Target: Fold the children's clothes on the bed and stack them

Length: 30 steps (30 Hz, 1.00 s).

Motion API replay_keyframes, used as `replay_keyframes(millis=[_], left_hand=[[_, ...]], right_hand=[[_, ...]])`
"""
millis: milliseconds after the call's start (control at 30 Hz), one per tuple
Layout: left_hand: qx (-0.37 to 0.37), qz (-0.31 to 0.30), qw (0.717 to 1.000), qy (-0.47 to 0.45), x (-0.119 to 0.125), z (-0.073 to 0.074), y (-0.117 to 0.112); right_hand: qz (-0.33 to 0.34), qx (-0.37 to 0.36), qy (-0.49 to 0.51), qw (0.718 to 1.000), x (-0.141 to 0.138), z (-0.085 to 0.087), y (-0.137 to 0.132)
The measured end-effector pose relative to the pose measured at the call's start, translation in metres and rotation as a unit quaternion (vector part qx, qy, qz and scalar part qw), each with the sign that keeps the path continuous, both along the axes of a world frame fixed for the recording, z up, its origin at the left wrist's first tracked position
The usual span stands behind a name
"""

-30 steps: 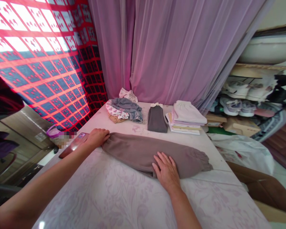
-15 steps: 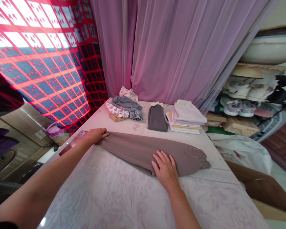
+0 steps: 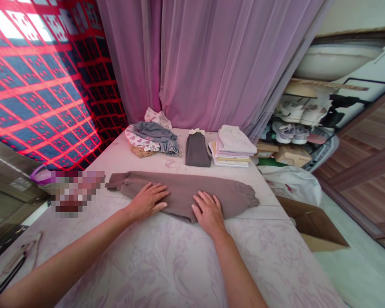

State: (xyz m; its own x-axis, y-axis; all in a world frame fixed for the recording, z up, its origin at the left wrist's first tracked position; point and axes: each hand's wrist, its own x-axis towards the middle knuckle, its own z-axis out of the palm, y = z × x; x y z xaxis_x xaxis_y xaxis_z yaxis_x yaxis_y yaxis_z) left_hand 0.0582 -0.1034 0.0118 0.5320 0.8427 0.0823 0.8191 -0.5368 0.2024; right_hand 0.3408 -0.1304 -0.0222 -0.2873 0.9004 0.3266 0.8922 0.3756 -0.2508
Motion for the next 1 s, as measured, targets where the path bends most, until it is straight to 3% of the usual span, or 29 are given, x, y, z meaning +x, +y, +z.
replay_keyframes(millis=[100,200,333,400,500,700,1000], left_hand=[[-0.011,0.011,1.000,0.012,0.012,-0.010,-0.007],[0.017,0.007,1.000,-0.013,0.020,0.001,-0.010],[0.012,-0.073,0.992,-0.104,0.048,0.013,-0.028],[0.005,-0.100,0.986,-0.131,0.063,0.008,-0.040],[0.021,-0.088,0.986,-0.140,0.075,-0.007,-0.052],[0.048,-0.096,0.989,-0.106,0.076,-0.018,-0.056],[-0.028,-0.207,0.976,-0.064,0.064,-0.013,-0.050]], right_hand=[[0.029,0.027,0.055,0.998,0.000,0.014,-0.013],[0.059,0.023,0.080,0.995,-0.002,0.020,-0.023],[0.026,0.021,0.103,0.994,0.001,0.013,-0.017],[-0.002,0.028,0.094,0.995,0.007,0.010,-0.007],[-0.029,0.038,0.052,0.997,0.022,0.011,0.013],[-0.086,0.045,0.005,0.995,0.047,0.010,0.044],[-0.110,0.036,0.023,0.993,0.042,0.006,0.043]])
